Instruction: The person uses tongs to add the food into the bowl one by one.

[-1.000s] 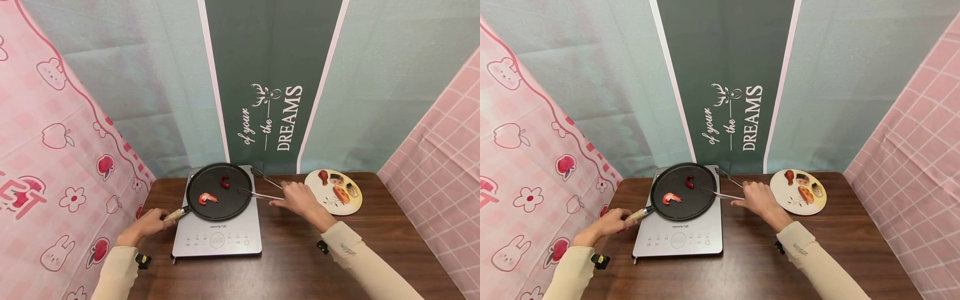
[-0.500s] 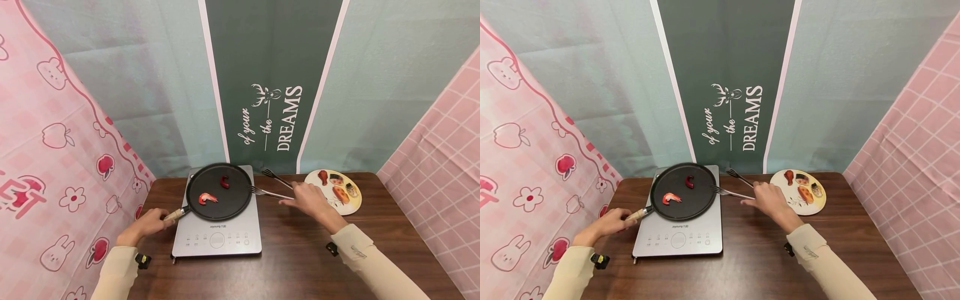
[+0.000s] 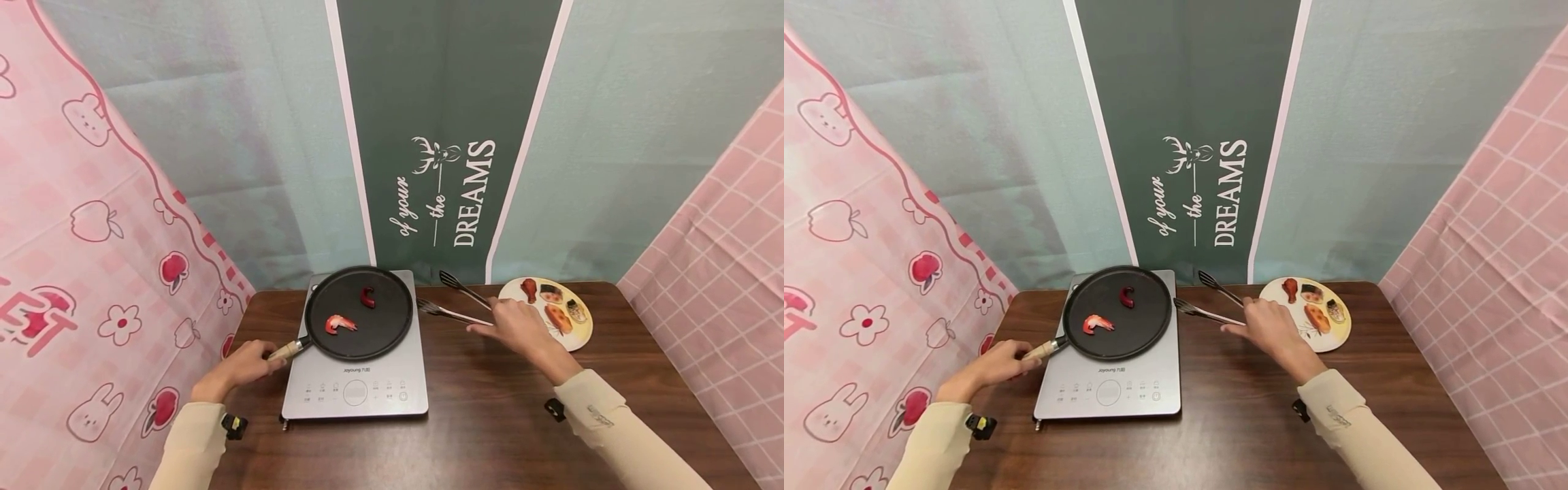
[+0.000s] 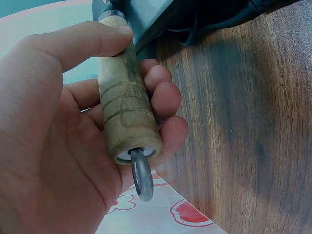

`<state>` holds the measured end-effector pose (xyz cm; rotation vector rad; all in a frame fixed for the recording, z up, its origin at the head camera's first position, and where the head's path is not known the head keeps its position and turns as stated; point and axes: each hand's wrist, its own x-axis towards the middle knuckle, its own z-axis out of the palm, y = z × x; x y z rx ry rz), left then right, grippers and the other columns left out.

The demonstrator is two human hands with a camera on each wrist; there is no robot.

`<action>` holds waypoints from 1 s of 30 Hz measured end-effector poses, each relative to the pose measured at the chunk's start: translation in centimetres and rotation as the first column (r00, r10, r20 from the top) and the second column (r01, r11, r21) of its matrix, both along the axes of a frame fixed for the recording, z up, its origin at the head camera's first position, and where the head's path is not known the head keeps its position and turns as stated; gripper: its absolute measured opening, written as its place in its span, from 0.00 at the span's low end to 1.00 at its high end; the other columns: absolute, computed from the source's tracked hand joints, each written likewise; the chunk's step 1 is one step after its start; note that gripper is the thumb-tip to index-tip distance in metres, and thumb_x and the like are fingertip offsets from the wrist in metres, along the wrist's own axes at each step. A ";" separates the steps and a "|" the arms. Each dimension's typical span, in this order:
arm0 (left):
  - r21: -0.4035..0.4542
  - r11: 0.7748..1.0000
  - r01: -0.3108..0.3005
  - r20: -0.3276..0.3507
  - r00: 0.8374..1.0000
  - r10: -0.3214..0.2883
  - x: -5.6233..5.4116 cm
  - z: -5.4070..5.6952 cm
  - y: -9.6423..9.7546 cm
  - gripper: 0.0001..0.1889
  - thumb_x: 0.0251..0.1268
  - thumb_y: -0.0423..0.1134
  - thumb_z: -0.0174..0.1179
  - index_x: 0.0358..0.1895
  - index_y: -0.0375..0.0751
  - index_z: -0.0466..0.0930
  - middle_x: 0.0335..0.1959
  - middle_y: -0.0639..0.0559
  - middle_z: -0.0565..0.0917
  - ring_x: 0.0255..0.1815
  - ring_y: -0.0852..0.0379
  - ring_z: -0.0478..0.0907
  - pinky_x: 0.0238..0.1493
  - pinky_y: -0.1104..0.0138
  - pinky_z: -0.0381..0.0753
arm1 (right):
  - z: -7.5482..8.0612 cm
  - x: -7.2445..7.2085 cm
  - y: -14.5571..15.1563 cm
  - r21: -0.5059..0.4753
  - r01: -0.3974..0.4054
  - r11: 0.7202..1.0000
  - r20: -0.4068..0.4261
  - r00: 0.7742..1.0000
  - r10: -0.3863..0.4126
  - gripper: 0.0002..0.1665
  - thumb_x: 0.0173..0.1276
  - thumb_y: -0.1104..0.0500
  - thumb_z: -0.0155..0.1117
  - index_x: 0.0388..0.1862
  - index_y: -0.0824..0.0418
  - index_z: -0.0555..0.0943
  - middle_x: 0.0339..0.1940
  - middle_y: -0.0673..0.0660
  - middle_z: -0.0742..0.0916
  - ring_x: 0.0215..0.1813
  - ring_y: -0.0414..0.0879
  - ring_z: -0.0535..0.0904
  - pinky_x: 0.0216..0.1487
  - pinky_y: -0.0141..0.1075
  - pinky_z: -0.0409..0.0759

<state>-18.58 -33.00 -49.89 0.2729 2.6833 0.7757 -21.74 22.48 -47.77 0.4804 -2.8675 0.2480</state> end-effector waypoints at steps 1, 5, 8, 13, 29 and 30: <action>-0.002 1.000 0.001 0.000 1.000 -0.001 0.0 0.0 0.0 0.10 0.70 0.42 0.66 0.32 0.41 0.81 0.20 0.56 0.78 0.22 0.58 0.72 0.26 0.67 0.69 | 0.0 0.0 0.1 -0.002 0.000 1.000 0.002 1.000 0.000 0.35 0.57 0.32 0.80 0.33 0.62 0.81 0.19 0.58 0.81 0.18 0.53 0.76 0.19 0.49 0.73; -0.001 1.000 0.002 0.001 1.000 -0.002 0.0 0.1 0.1 0.10 0.71 0.42 0.65 0.31 0.42 0.81 0.20 0.56 0.78 0.22 0.58 0.72 0.26 0.66 0.69 | -0.1 0.1 0.7 -0.011 -0.004 1.000 0.005 1.000 0.004 0.34 0.58 0.33 0.80 0.32 0.62 0.80 0.17 0.57 0.80 0.17 0.50 0.73 0.18 0.48 0.72; -0.002 1.000 0.005 -0.003 1.000 -0.005 -0.1 0.0 0.1 0.10 0.71 0.42 0.65 0.31 0.43 0.80 0.20 0.56 0.77 0.22 0.58 0.72 0.26 0.67 0.69 | -0.2 0.1 1.1 -0.009 -0.001 1.000 0.009 1.000 0.001 0.34 0.58 0.33 0.80 0.30 0.61 0.77 0.16 0.55 0.78 0.16 0.49 0.71 0.19 0.47 0.71; -0.005 1.000 0.008 -0.005 1.000 -0.008 -0.1 0.0 0.0 0.10 0.71 0.42 0.65 0.32 0.42 0.81 0.20 0.56 0.78 0.22 0.58 0.72 0.26 0.67 0.70 | -0.3 0.2 1.6 -0.004 0.011 1.000 0.005 1.000 -0.011 0.34 0.59 0.33 0.79 0.28 0.60 0.76 0.16 0.54 0.77 0.16 0.50 0.71 0.19 0.48 0.71; 0.026 1.000 0.014 -0.002 1.000 -0.014 0.0 0.3 0.0 0.10 0.70 0.43 0.66 0.33 0.41 0.81 0.19 0.57 0.77 0.21 0.59 0.72 0.25 0.67 0.70 | -0.8 0.9 3.7 0.002 0.078 0.997 -0.005 0.997 -0.078 0.35 0.56 0.32 0.80 0.31 0.62 0.80 0.16 0.54 0.78 0.17 0.52 0.73 0.19 0.49 0.70; 0.024 1.000 0.011 0.001 1.000 -0.011 -0.1 0.3 0.0 0.10 0.71 0.43 0.66 0.33 0.42 0.81 0.19 0.57 0.77 0.21 0.60 0.72 0.25 0.67 0.70 | -0.8 1.0 3.9 0.007 0.078 0.997 -0.017 0.997 -0.078 0.35 0.56 0.32 0.81 0.31 0.62 0.80 0.16 0.54 0.78 0.17 0.53 0.74 0.19 0.49 0.70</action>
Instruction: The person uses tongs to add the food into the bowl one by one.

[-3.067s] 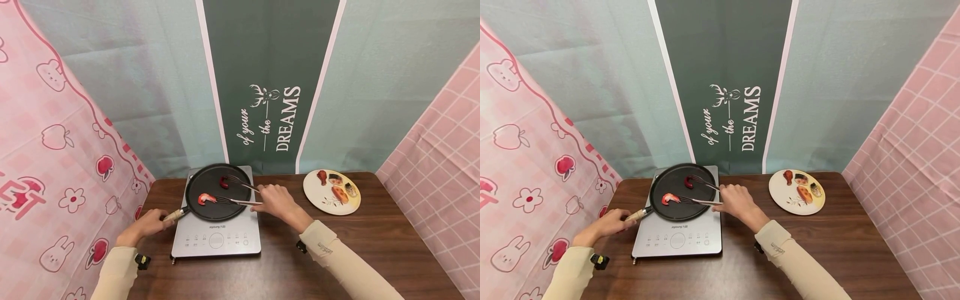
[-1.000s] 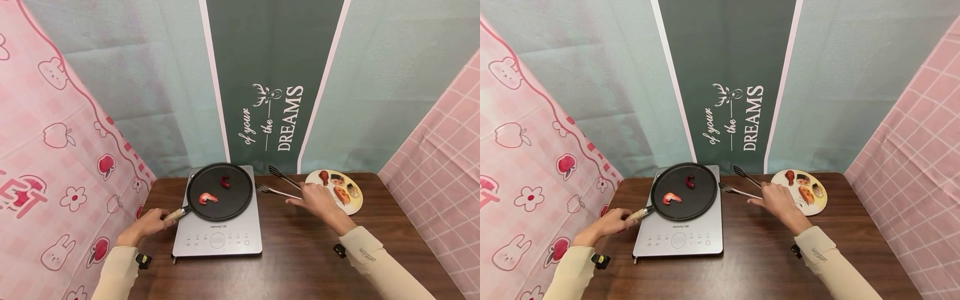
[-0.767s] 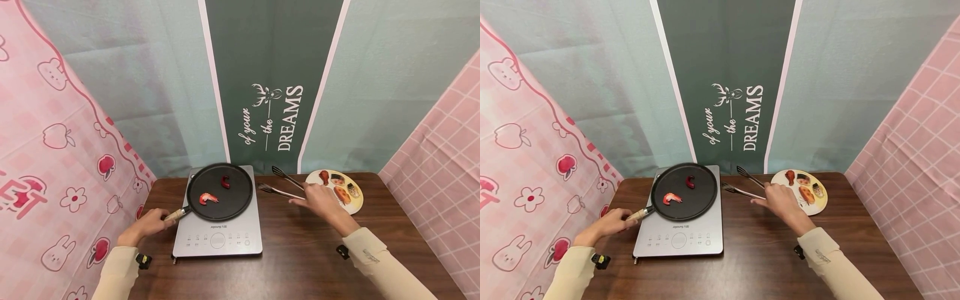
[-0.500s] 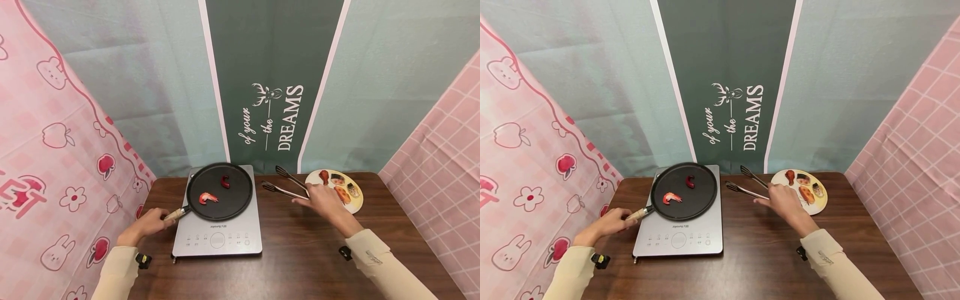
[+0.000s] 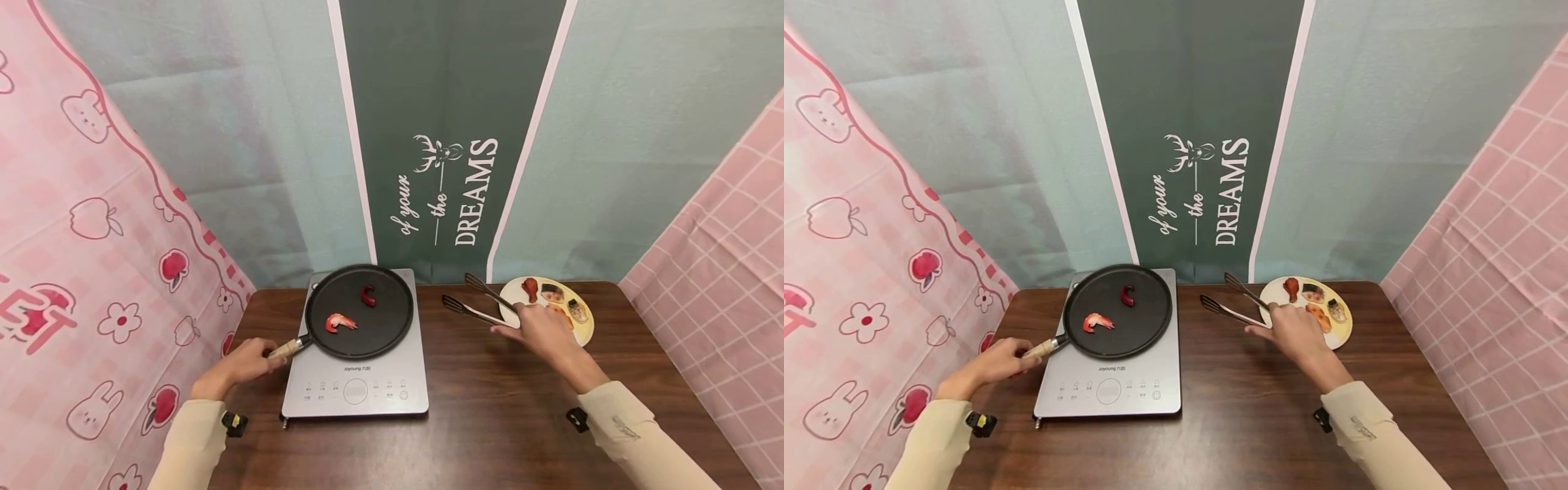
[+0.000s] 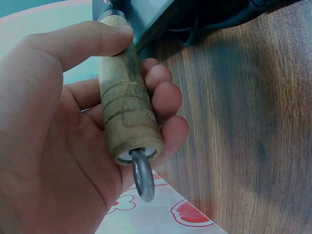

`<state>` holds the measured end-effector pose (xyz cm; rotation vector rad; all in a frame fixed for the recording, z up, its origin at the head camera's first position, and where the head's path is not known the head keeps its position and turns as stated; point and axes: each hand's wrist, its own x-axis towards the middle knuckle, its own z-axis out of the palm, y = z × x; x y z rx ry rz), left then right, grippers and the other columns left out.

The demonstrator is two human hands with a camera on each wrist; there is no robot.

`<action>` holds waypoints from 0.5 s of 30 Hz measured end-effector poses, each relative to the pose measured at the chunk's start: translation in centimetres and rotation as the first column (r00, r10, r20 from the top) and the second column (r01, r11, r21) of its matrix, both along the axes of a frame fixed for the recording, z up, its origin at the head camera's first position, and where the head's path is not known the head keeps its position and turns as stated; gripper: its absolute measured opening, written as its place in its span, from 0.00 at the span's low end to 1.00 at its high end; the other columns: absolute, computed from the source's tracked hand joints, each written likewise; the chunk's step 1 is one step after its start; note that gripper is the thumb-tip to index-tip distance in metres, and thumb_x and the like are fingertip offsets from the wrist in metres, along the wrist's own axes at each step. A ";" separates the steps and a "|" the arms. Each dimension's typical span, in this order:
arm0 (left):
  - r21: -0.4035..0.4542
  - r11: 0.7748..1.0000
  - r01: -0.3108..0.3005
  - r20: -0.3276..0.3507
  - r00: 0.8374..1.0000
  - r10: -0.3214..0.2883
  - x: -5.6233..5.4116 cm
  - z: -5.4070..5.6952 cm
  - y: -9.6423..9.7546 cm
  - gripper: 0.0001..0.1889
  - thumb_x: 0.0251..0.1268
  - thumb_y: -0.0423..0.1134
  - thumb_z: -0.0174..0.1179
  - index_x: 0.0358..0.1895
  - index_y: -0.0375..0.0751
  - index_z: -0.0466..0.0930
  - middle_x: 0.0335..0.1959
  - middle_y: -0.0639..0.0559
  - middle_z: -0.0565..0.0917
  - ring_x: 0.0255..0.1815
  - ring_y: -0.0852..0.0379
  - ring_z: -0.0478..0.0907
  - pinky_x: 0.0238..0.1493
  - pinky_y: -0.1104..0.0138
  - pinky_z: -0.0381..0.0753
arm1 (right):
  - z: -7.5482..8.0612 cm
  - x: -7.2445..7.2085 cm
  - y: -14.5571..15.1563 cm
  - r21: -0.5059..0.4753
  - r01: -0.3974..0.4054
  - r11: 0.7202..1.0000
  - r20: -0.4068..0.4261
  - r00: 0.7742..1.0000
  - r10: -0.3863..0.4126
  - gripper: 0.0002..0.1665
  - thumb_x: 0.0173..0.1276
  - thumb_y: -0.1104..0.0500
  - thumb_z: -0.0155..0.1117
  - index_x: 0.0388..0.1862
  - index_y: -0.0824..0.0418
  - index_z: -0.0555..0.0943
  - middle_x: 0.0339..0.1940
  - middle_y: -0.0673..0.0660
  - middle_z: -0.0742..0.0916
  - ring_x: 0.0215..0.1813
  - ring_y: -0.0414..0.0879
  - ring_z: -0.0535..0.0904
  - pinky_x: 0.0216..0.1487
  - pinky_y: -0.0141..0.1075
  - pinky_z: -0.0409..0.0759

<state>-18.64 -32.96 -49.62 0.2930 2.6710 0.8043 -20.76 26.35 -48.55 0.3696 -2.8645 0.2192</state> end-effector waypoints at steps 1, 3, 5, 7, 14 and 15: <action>-0.003 1.000 0.000 0.000 1.000 0.000 0.0 0.0 0.0 0.11 0.71 0.43 0.66 0.32 0.42 0.81 0.19 0.57 0.77 0.20 0.60 0.72 0.25 0.67 0.70 | 0.0 0.0 0.2 0.001 -0.003 1.000 -0.012 1.000 0.003 0.35 0.56 0.32 0.81 0.30 0.62 0.80 0.16 0.55 0.79 0.17 0.53 0.74 0.19 0.50 0.71; -0.008 1.000 0.003 -0.004 1.000 -0.003 -0.1 0.0 0.0 0.11 0.71 0.44 0.66 0.31 0.42 0.81 0.19 0.57 0.77 0.20 0.61 0.72 0.25 0.67 0.71 | 0.0 0.1 0.4 0.002 -0.012 1.000 -0.031 0.999 0.012 0.35 0.56 0.33 0.81 0.30 0.62 0.79 0.16 0.56 0.79 0.17 0.54 0.75 0.20 0.52 0.72; -0.013 1.000 0.003 -0.007 1.000 -0.003 -0.2 0.0 0.0 0.12 0.71 0.44 0.66 0.30 0.43 0.80 0.19 0.57 0.77 0.20 0.61 0.72 0.25 0.67 0.71 | -0.1 0.2 0.7 0.003 -0.017 1.000 -0.047 0.999 0.017 0.35 0.56 0.34 0.81 0.29 0.63 0.79 0.16 0.58 0.80 0.17 0.55 0.75 0.20 0.53 0.73; -0.012 1.000 0.007 -0.011 1.000 -0.007 -0.2 0.0 0.0 0.12 0.71 0.44 0.66 0.30 0.43 0.80 0.19 0.57 0.77 0.20 0.61 0.72 0.25 0.67 0.71 | -0.1 0.2 0.9 -0.002 -0.020 1.000 -0.050 0.999 0.020 0.34 0.56 0.35 0.81 0.30 0.64 0.80 0.16 0.59 0.80 0.17 0.56 0.76 0.21 0.54 0.74; -0.013 1.000 -0.006 0.008 1.000 0.006 -0.2 -0.1 0.0 0.11 0.71 0.43 0.66 0.31 0.43 0.81 0.19 0.57 0.77 0.21 0.59 0.72 0.26 0.66 0.71 | -0.2 0.4 1.6 -0.021 0.000 1.000 -0.013 1.000 0.000 0.34 0.58 0.36 0.82 0.31 0.65 0.81 0.16 0.59 0.80 0.18 0.56 0.77 0.20 0.52 0.74; -0.014 1.000 -0.009 0.011 1.000 0.009 -0.2 -0.1 0.0 0.11 0.71 0.43 0.66 0.31 0.43 0.81 0.19 0.57 0.77 0.21 0.59 0.72 0.26 0.66 0.71 | -0.2 0.5 1.7 -0.021 0.003 1.000 -0.016 1.000 -0.003 0.33 0.58 0.37 0.82 0.32 0.66 0.81 0.17 0.59 0.80 0.18 0.56 0.78 0.20 0.52 0.74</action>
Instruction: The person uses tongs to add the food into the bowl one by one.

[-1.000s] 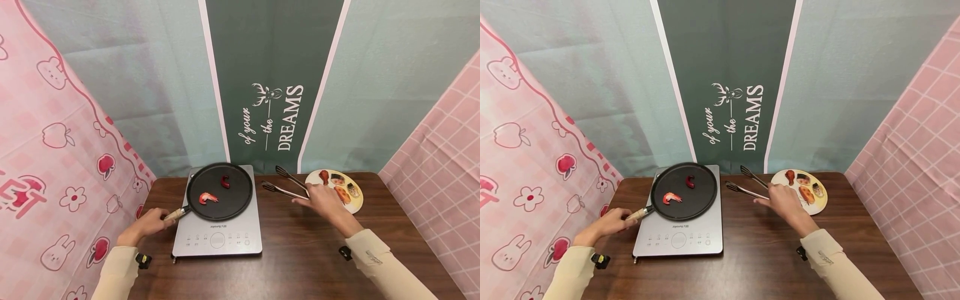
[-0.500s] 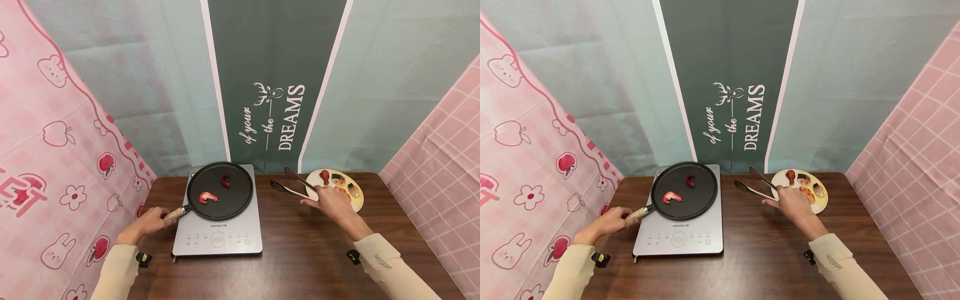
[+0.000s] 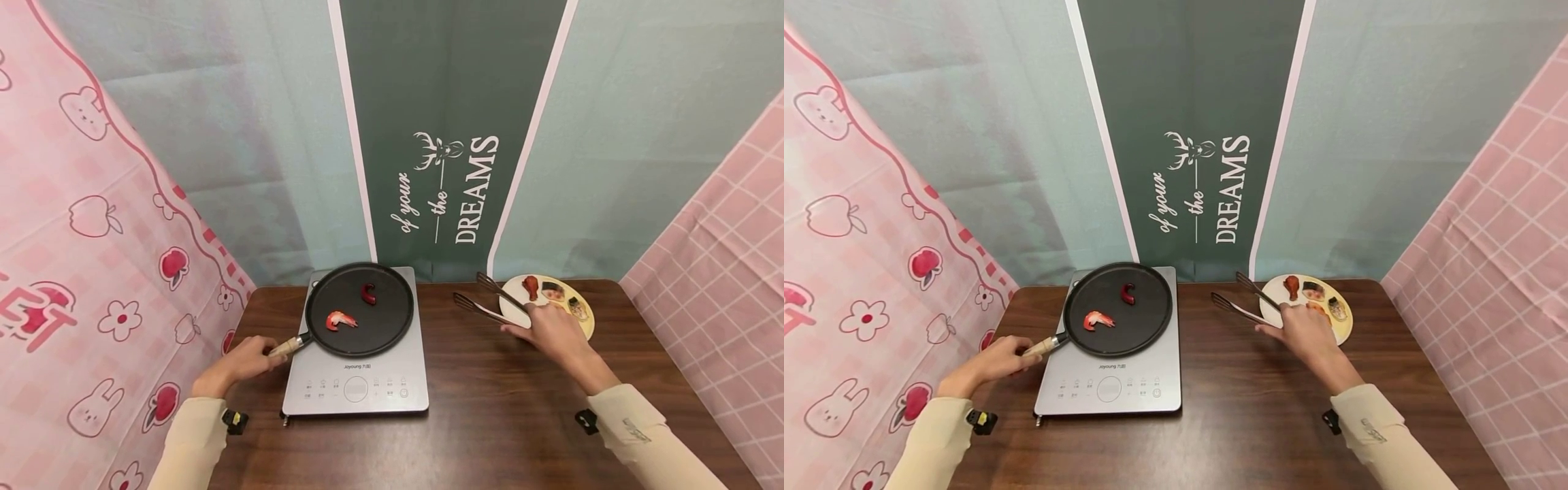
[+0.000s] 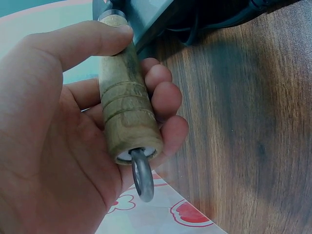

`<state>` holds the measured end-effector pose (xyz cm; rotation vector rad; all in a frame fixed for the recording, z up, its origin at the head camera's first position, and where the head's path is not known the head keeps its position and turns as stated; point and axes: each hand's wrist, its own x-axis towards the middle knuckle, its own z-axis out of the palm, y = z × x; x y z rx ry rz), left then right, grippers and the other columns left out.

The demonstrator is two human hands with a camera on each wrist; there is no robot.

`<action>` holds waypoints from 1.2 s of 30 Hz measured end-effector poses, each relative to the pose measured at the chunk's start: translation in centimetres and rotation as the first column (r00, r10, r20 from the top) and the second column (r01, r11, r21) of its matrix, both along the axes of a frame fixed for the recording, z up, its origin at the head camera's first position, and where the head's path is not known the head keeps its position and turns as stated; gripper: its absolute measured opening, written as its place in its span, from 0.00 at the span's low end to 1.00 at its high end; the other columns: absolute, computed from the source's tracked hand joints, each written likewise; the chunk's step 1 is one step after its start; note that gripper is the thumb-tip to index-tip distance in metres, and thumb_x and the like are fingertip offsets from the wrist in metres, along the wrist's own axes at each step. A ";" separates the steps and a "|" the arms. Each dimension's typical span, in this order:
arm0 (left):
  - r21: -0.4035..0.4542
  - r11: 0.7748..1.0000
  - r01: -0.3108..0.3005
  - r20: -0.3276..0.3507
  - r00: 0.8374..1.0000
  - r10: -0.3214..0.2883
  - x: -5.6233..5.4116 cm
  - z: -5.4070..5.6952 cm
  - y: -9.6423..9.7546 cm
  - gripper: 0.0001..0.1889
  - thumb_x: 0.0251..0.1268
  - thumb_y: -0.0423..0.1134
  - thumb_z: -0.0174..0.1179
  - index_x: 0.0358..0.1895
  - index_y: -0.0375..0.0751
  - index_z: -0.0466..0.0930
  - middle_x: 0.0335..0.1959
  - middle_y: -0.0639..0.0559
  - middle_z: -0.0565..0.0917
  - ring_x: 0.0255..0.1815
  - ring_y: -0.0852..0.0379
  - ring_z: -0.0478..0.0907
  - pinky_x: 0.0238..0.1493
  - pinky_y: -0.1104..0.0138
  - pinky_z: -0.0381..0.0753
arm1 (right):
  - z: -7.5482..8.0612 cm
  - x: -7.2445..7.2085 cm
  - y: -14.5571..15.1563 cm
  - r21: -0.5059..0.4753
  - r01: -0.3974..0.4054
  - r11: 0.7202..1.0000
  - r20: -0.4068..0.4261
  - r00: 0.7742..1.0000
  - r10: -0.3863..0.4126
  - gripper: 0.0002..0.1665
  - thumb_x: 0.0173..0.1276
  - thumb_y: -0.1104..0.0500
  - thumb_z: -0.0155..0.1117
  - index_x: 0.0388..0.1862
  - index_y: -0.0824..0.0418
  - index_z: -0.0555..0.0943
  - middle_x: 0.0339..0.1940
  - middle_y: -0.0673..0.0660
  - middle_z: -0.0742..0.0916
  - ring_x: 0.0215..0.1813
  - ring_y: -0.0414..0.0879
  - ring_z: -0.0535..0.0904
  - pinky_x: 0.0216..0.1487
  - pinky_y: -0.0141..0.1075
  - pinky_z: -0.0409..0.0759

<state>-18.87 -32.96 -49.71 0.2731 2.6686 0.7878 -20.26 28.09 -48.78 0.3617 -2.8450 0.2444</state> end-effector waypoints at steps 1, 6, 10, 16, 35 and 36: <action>-0.001 1.000 0.003 -0.002 1.000 -0.003 0.0 0.0 0.0 0.11 0.71 0.43 0.66 0.31 0.43 0.81 0.19 0.57 0.77 0.21 0.59 0.72 0.26 0.66 0.71 | 0.0 0.0 0.1 0.002 0.001 1.000 -0.007 1.000 -0.001 0.33 0.58 0.37 0.82 0.32 0.66 0.81 0.17 0.60 0.80 0.18 0.57 0.78 0.20 0.52 0.74; -0.001 1.000 -0.001 -0.002 1.000 0.001 0.1 -0.1 0.0 0.10 0.70 0.43 0.66 0.31 0.42 0.81 0.19 0.57 0.77 0.21 0.58 0.72 0.26 0.66 0.71 | -0.1 0.3 0.7 0.040 0.009 0.999 -0.064 0.998 -0.006 0.34 0.56 0.37 0.83 0.29 0.66 0.81 0.15 0.62 0.80 0.16 0.58 0.76 0.20 0.54 0.74; 0.003 1.000 -0.004 0.001 1.000 0.004 0.2 -0.1 0.0 0.10 0.70 0.43 0.66 0.31 0.42 0.81 0.19 0.56 0.77 0.21 0.58 0.72 0.26 0.66 0.71 | 0.0 0.4 1.1 0.056 0.030 0.998 -0.077 0.997 -0.026 0.33 0.55 0.37 0.83 0.24 0.64 0.78 0.14 0.63 0.79 0.14 0.60 0.74 0.19 0.55 0.72; -0.008 1.000 -0.009 0.001 1.000 0.009 0.2 -0.2 0.1 0.10 0.70 0.42 0.66 0.31 0.42 0.81 0.20 0.56 0.77 0.22 0.58 0.72 0.26 0.66 0.71 | 0.0 0.3 1.7 0.041 0.069 0.997 -0.033 0.997 -0.068 0.32 0.58 0.37 0.81 0.27 0.64 0.79 0.16 0.64 0.80 0.18 0.65 0.78 0.20 0.58 0.74; 0.005 1.000 -0.004 0.003 1.000 0.004 0.1 -0.1 -0.1 0.11 0.71 0.43 0.65 0.31 0.42 0.81 0.19 0.56 0.77 0.21 0.58 0.72 0.26 0.66 0.71 | 0.1 0.6 3.3 -0.018 0.189 0.982 0.066 0.980 -0.187 0.36 0.66 0.34 0.75 0.17 0.57 0.69 0.13 0.59 0.76 0.16 0.57 0.73 0.17 0.53 0.72; 0.006 1.000 -0.005 0.003 1.000 0.005 0.0 -0.1 -0.1 0.11 0.71 0.43 0.65 0.31 0.42 0.81 0.19 0.56 0.77 0.21 0.58 0.72 0.26 0.65 0.71 | 0.1 0.6 3.4 -0.026 0.194 0.981 0.073 0.979 -0.192 0.36 0.66 0.34 0.75 0.17 0.57 0.69 0.14 0.59 0.77 0.17 0.58 0.74 0.17 0.54 0.72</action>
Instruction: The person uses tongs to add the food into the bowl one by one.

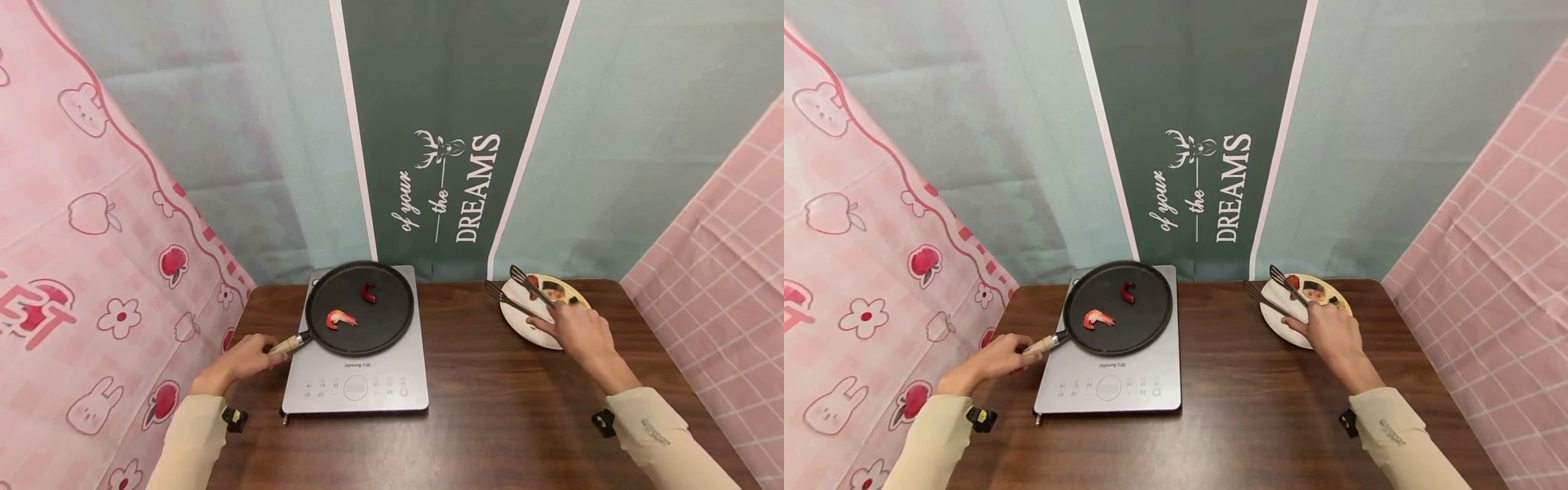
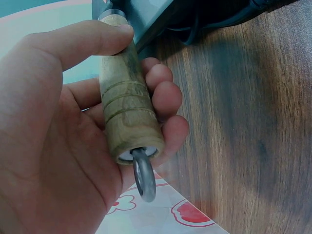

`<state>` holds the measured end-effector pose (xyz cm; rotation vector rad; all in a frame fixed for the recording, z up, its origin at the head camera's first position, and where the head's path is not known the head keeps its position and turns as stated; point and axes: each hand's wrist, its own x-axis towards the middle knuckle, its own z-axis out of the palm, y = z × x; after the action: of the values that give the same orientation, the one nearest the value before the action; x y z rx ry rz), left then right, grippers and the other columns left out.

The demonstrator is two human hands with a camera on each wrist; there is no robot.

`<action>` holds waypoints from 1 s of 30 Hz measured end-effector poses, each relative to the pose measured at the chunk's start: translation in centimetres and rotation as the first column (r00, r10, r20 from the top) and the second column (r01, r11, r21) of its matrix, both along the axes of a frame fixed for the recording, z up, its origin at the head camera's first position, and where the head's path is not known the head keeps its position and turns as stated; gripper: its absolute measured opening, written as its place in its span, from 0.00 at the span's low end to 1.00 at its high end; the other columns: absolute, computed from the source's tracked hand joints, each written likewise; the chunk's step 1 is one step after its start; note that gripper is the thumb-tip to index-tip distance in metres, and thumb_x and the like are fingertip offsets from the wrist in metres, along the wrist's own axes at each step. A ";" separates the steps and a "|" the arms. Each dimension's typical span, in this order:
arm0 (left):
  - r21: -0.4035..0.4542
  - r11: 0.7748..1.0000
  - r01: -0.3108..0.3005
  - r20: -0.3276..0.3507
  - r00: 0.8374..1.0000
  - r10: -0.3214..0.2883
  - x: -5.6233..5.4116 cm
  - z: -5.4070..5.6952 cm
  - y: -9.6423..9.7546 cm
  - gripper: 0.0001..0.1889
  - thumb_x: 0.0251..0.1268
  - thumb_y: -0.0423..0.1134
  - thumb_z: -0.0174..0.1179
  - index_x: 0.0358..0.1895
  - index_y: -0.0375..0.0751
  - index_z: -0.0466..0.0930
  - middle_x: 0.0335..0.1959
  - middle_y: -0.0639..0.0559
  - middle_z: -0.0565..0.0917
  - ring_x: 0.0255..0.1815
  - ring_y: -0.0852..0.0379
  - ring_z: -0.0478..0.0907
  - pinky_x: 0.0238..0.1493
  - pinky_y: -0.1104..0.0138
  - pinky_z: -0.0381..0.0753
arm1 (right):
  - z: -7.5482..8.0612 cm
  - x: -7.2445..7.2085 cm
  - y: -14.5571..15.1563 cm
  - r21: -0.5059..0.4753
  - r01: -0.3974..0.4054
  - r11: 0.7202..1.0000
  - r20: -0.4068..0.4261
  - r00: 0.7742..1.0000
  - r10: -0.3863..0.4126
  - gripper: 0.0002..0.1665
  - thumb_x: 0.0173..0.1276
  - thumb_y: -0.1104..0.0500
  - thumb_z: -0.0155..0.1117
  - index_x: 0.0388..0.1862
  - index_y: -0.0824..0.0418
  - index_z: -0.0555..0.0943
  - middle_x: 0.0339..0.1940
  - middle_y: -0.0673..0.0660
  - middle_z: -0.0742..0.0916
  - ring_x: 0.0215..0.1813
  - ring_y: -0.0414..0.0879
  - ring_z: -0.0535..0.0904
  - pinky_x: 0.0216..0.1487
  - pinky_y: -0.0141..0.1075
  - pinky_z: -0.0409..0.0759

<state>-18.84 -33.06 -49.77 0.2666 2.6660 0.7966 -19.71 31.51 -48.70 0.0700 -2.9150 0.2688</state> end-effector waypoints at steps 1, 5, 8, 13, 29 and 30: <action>-0.001 1.000 -0.001 -0.003 1.000 0.001 0.0 0.0 0.0 0.11 0.71 0.43 0.66 0.30 0.42 0.81 0.19 0.56 0.77 0.21 0.58 0.72 0.26 0.65 0.71 | 0.0 0.0 0.1 -0.006 0.006 1.000 0.006 1.000 -0.006 0.36 0.66 0.34 0.75 0.18 0.57 0.70 0.15 0.60 0.78 0.17 0.59 0.75 0.18 0.55 0.73; -0.011 1.000 0.003 -0.010 1.000 -0.003 -0.1 0.1 0.1 0.11 0.71 0.43 0.66 0.30 0.43 0.80 0.18 0.56 0.77 0.21 0.58 0.72 0.26 0.66 0.71 | -0.1 -0.2 0.4 -0.016 0.020 1.000 0.032 0.999 -0.020 0.35 0.67 0.33 0.73 0.18 0.57 0.70 0.20 0.65 0.81 0.21 0.64 0.78 0.20 0.58 0.74; -0.020 1.000 0.010 -0.008 1.000 -0.010 -0.2 0.0 0.0 0.11 0.71 0.43 0.65 0.30 0.43 0.80 0.18 0.57 0.77 0.21 0.59 0.72 0.26 0.66 0.71 | -0.1 -0.2 0.6 -0.009 0.027 1.000 0.043 0.999 -0.027 0.35 0.68 0.33 0.72 0.19 0.57 0.71 0.22 0.67 0.83 0.21 0.66 0.79 0.21 0.58 0.75; -0.020 1.000 0.007 -0.011 1.000 -0.007 -0.2 -0.1 0.0 0.11 0.71 0.43 0.65 0.30 0.43 0.80 0.18 0.57 0.77 0.20 0.58 0.72 0.26 0.66 0.71 | 0.0 -0.3 1.0 -0.007 0.028 1.000 0.048 0.998 -0.028 0.35 0.69 0.34 0.72 0.18 0.57 0.70 0.20 0.65 0.81 0.20 0.63 0.77 0.19 0.56 0.74; -0.011 1.000 0.009 -0.006 1.000 -0.009 -0.1 0.1 0.0 0.11 0.71 0.43 0.66 0.30 0.43 0.80 0.19 0.57 0.77 0.21 0.59 0.72 0.26 0.66 0.71 | -0.3 -0.3 2.4 -0.013 0.092 0.996 0.110 0.990 -0.090 0.36 0.70 0.34 0.71 0.19 0.60 0.71 0.21 0.72 0.81 0.21 0.68 0.77 0.21 0.60 0.74; -0.013 1.000 0.009 -0.006 1.000 -0.009 -0.1 0.1 0.0 0.11 0.71 0.43 0.65 0.30 0.43 0.80 0.18 0.57 0.77 0.21 0.59 0.72 0.26 0.66 0.71 | -0.3 -0.3 2.4 -0.016 0.096 0.995 0.113 0.989 -0.094 0.36 0.70 0.35 0.71 0.18 0.60 0.71 0.21 0.72 0.81 0.21 0.68 0.77 0.21 0.60 0.74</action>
<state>-18.92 -33.03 -49.69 0.2784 2.6721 0.7768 -20.01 33.94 -49.02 -0.0906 -3.0155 0.2976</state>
